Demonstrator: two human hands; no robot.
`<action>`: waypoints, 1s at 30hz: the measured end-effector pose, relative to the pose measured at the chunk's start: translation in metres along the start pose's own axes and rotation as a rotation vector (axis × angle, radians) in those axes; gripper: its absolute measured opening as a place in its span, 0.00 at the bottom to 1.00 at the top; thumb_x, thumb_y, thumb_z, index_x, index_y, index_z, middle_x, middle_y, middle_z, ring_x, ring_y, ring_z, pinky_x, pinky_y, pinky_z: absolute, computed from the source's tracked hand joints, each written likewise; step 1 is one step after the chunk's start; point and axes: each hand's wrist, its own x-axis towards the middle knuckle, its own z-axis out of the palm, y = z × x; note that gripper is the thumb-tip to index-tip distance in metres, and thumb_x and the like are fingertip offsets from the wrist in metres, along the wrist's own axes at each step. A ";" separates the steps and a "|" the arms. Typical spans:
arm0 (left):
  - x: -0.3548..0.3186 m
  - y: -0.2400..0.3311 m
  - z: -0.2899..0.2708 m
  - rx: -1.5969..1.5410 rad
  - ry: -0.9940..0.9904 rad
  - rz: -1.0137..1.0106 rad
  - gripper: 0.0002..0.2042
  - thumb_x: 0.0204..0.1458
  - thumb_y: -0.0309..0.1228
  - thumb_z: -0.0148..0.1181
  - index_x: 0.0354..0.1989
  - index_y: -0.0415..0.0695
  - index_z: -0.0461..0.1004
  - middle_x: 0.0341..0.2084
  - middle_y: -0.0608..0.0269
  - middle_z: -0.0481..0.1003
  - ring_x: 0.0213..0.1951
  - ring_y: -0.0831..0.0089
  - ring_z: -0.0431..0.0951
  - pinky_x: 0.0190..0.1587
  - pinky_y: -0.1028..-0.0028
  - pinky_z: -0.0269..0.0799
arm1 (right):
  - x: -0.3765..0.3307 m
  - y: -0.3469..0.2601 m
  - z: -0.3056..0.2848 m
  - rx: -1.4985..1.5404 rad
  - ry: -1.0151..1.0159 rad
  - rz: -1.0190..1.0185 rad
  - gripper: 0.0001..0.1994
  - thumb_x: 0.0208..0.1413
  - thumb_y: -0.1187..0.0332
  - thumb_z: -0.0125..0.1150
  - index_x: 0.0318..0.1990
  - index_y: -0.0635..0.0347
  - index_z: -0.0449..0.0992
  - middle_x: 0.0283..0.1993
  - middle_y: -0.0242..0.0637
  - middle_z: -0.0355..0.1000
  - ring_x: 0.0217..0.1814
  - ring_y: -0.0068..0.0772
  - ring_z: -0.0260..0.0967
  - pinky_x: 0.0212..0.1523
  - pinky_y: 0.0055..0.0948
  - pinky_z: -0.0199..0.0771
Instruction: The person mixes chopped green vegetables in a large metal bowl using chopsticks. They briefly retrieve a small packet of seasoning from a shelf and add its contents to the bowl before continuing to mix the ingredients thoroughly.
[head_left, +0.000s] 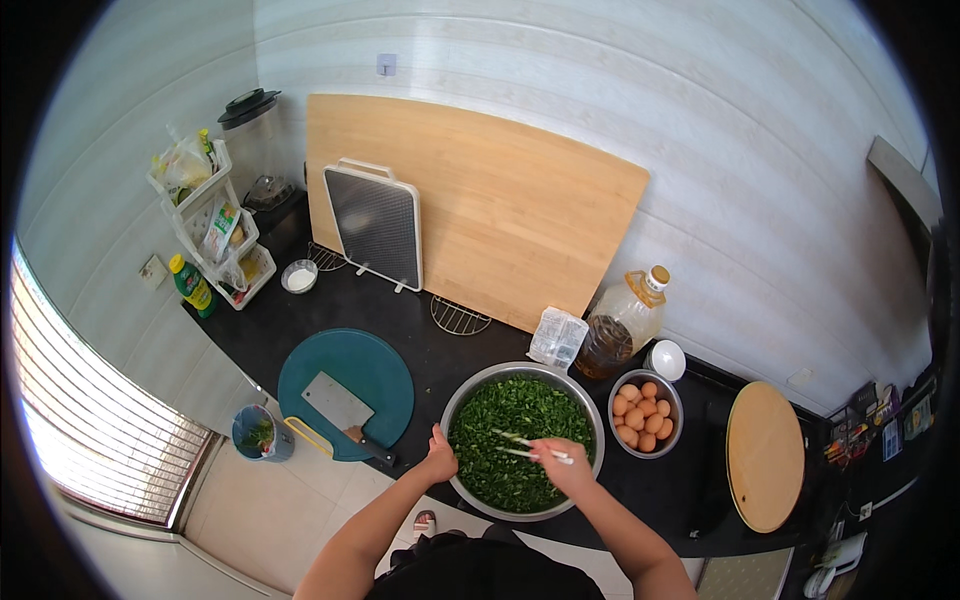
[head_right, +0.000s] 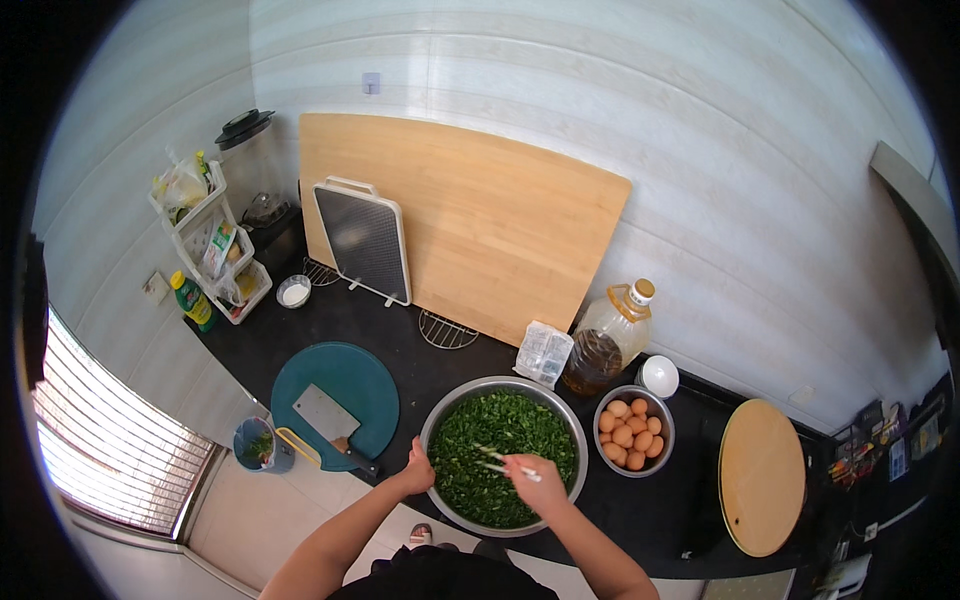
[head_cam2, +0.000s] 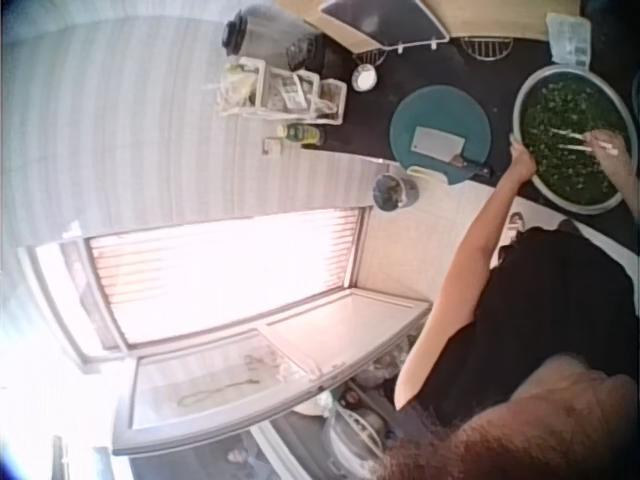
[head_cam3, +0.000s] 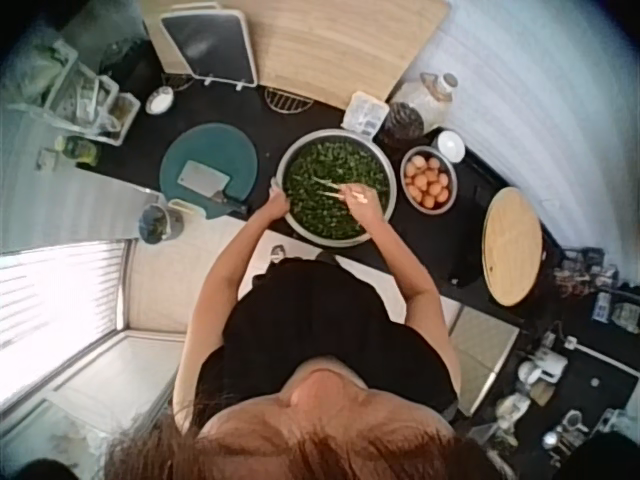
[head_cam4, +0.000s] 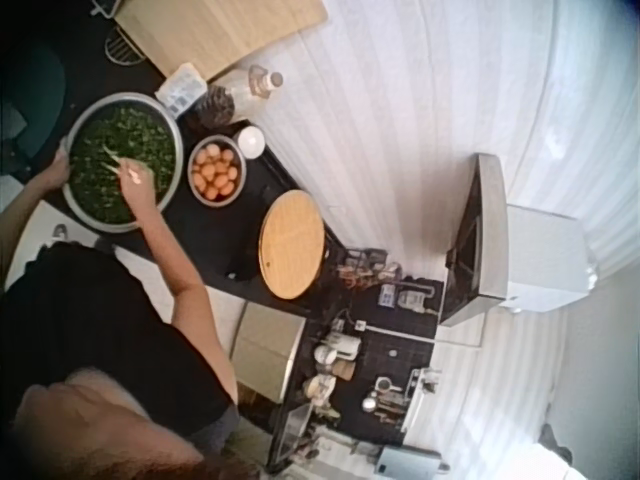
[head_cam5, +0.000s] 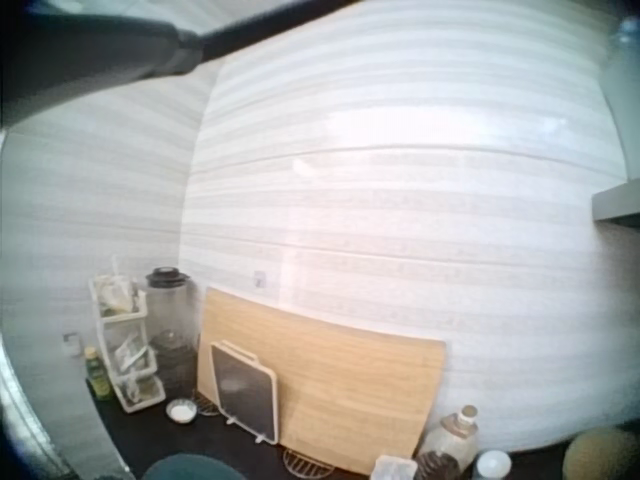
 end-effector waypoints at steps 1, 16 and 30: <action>0.000 0.002 -0.002 -0.047 -0.012 -0.023 0.48 0.49 0.26 0.55 0.63 0.37 0.17 0.58 0.31 0.45 0.56 0.40 0.58 0.55 0.58 0.61 | -0.004 -0.014 0.009 0.021 -0.026 -0.017 0.09 0.56 0.68 0.56 0.37 0.65 0.79 0.29 0.38 0.76 0.30 0.23 0.73 0.32 0.21 0.72; 0.010 -0.007 0.008 0.007 0.063 0.007 0.37 0.52 0.30 0.51 0.66 0.39 0.37 0.57 0.33 0.51 0.52 0.39 0.62 0.59 0.50 0.52 | 0.029 0.023 0.021 -0.264 0.211 -0.222 0.08 0.56 0.67 0.54 0.29 0.62 0.75 0.24 0.44 0.67 0.26 0.45 0.67 0.25 0.36 0.68; 0.051 -0.046 0.036 0.089 -0.005 -0.037 0.47 0.49 0.27 0.55 0.64 0.43 0.19 0.61 0.36 0.43 0.56 0.43 0.60 0.53 0.57 0.63 | -0.026 0.005 -0.037 -0.255 -0.031 -0.161 0.06 0.52 0.72 0.56 0.36 0.59 0.78 0.27 0.42 0.70 0.27 0.42 0.69 0.28 0.32 0.69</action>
